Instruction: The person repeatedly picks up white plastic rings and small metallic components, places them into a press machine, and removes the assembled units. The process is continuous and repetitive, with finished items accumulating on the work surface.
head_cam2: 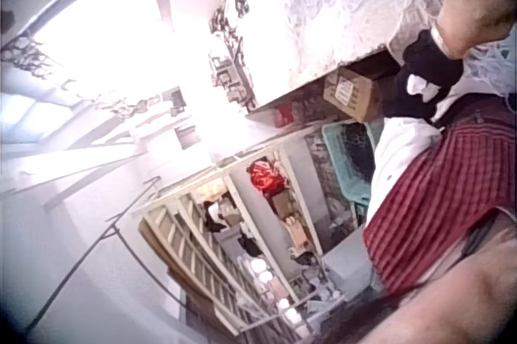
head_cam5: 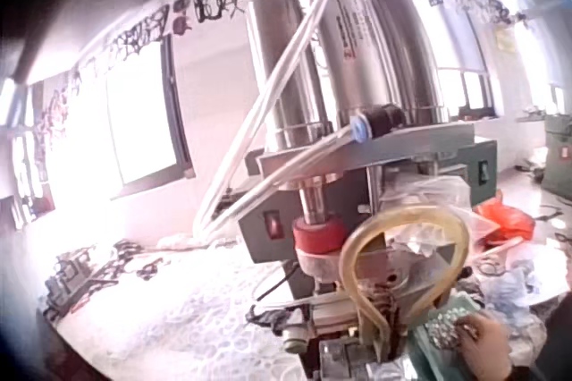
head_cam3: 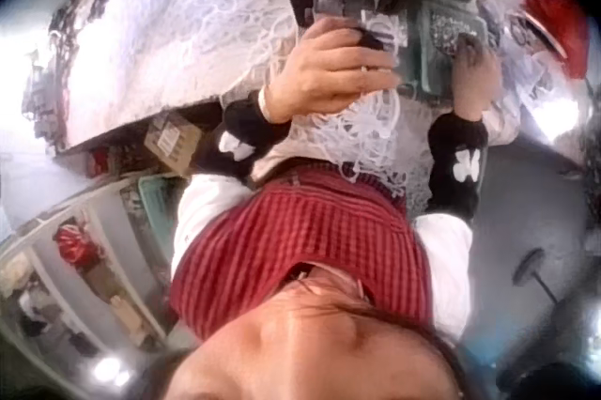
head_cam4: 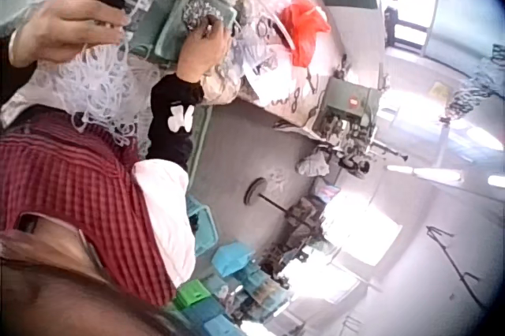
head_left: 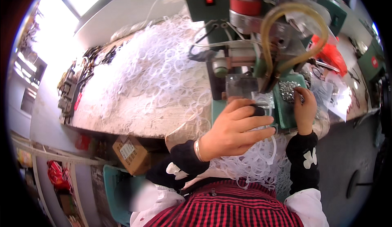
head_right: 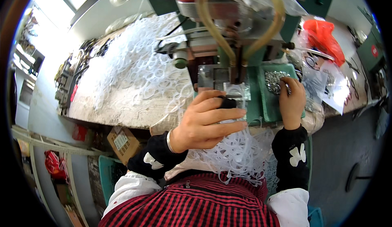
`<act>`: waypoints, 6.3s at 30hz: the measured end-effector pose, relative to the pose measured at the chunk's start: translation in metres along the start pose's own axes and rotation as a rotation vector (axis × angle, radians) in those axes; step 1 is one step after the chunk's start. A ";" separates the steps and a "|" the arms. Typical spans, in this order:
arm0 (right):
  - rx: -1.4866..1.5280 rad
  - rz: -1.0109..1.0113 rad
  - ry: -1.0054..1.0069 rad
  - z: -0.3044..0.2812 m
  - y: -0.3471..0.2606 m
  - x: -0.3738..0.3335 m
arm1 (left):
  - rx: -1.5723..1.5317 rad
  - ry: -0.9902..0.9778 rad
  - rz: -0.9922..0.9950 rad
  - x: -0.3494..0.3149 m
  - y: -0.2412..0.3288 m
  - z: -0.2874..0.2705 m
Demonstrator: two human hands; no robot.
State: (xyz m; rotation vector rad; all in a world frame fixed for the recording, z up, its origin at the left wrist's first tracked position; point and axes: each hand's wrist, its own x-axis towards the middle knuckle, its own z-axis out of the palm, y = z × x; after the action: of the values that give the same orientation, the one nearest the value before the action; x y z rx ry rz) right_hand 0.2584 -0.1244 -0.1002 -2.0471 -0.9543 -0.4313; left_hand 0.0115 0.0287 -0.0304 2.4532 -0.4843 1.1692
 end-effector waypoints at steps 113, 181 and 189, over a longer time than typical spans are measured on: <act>0.954 0.186 -0.066 0.007 -0.124 -0.004 | -0.115 0.755 -1.152 -0.140 -0.033 -0.024; 0.871 0.124 -0.136 -0.004 -0.112 0.005 | -0.393 0.629 -1.136 -0.135 -0.074 -0.032; 1.242 0.344 -0.155 0.008 -0.127 -0.010 | -0.687 0.918 -1.055 -0.115 -0.045 -0.040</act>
State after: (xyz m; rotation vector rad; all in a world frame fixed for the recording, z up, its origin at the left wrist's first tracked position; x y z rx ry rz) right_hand 0.1552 -0.0741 -0.0431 -1.0401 -0.6445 0.4448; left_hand -0.0625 0.1033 -0.1062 1.0620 0.5447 1.1556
